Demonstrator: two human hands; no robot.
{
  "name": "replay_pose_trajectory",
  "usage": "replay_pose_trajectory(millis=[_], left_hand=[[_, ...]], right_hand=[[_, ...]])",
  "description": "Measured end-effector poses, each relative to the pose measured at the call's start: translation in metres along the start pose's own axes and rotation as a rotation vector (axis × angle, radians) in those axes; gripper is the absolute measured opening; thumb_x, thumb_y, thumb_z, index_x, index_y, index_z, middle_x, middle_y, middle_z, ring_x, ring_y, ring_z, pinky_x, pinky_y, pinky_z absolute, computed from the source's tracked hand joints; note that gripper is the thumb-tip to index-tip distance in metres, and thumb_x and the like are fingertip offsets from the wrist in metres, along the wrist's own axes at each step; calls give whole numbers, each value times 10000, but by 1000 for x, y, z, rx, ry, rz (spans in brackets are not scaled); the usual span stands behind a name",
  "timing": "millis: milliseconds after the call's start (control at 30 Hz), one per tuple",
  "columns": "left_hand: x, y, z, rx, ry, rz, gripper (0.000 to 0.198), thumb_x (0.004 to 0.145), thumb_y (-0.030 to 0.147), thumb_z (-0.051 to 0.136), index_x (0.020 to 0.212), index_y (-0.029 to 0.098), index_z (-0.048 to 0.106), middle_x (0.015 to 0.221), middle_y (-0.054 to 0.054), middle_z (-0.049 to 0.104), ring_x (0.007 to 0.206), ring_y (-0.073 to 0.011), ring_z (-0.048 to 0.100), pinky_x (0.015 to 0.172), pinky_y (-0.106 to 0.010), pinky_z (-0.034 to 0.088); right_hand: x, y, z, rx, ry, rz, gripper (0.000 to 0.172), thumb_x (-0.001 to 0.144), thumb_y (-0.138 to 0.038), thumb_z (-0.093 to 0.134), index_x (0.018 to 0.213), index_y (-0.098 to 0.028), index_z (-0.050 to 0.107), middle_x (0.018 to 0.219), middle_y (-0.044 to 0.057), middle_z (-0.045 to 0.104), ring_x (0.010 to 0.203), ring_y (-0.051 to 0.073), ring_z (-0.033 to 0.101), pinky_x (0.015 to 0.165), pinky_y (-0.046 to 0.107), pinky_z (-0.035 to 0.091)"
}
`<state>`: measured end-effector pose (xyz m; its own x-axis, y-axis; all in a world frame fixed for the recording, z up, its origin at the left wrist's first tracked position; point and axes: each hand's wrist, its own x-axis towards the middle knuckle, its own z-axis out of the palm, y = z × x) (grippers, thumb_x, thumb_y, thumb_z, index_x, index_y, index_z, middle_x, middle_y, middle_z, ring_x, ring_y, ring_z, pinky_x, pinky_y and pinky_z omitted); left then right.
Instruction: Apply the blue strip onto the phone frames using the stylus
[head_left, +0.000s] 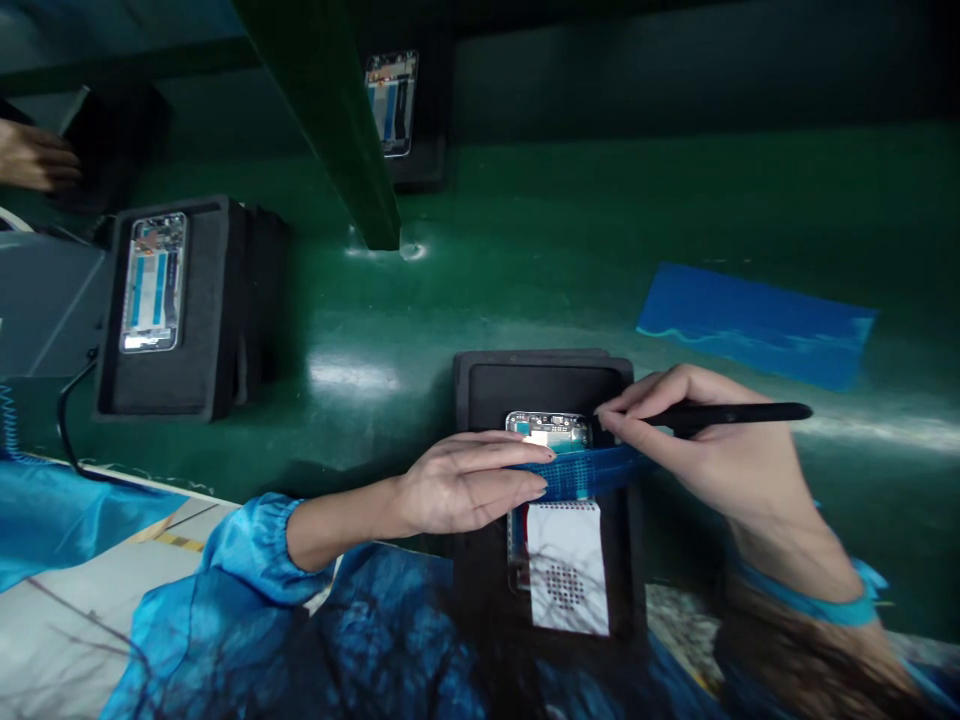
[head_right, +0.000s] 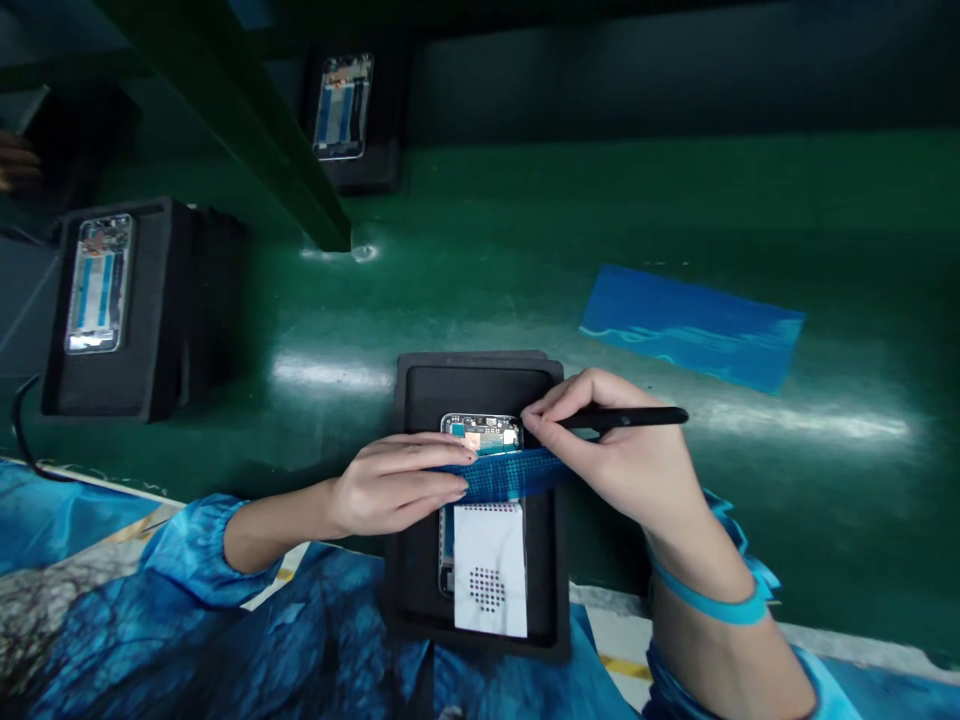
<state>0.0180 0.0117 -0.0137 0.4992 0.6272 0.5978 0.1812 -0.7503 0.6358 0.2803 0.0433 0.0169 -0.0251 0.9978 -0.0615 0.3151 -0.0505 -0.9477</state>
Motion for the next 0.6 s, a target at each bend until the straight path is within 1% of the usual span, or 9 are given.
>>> replay_pose_trajectory(millis=[100, 200, 300, 367, 433, 600], left_hand=[[1, 0, 0, 13, 10, 6, 101, 1055, 180, 713, 1041, 145, 807, 1158, -102, 901, 1106, -154, 874, 1115, -282, 726], [0, 0, 1, 28, 9, 1, 121, 1073, 194, 692, 1039, 158, 802, 1168, -87, 902, 1108, -140, 872, 1120, -282, 723], [-4, 0, 1, 41, -27, -11, 124, 1067, 197, 702, 1030, 169, 817, 1206, -77, 900, 1121, -138, 870, 1146, -283, 710], [-7, -1, 1, 54, -67, -22, 115, 1054, 196, 719, 1029, 185, 831, 1238, -67, 895, 1134, -143, 870, 1153, -283, 706], [-8, -2, 2, 59, -83, -25, 102, 1043, 192, 734, 1037, 190, 835, 1258, -67, 891, 1145, -149, 868, 1158, -284, 703], [-5, -2, 3, 10, 19, 25, 79, 1026, 159, 743, 1033, 132, 817, 1184, -109, 897, 1082, -164, 877, 1146, -295, 710]], right_hand=[[-1, 0, 1, -19, 7, 2, 298, 773, -313, 945, 672, -259, 670, 740, 26, 814, 685, 213, 789, 607, 311, 634], [-1, -1, 1, -50, -11, -26, 244, 796, -249, 894, 684, -262, 677, 753, 14, 817, 700, 194, 791, 630, 290, 633], [1, -2, 1, -97, -39, -67, 211, 818, -211, 850, 704, -267, 682, 762, -5, 821, 712, 180, 799, 646, 272, 630], [1, -3, -1, -136, -59, -94, 206, 828, -208, 844, 717, -269, 681, 769, -12, 823, 716, 184, 804, 648, 275, 628], [2, -5, -3, -180, -89, -120, 201, 847, -216, 847, 738, -270, 687, 785, -13, 828, 723, 191, 810, 645, 281, 623], [2, -12, -7, -263, -202, -218, 195, 914, -206, 822, 783, -275, 696, 815, -22, 821, 739, 176, 802, 650, 271, 600]])
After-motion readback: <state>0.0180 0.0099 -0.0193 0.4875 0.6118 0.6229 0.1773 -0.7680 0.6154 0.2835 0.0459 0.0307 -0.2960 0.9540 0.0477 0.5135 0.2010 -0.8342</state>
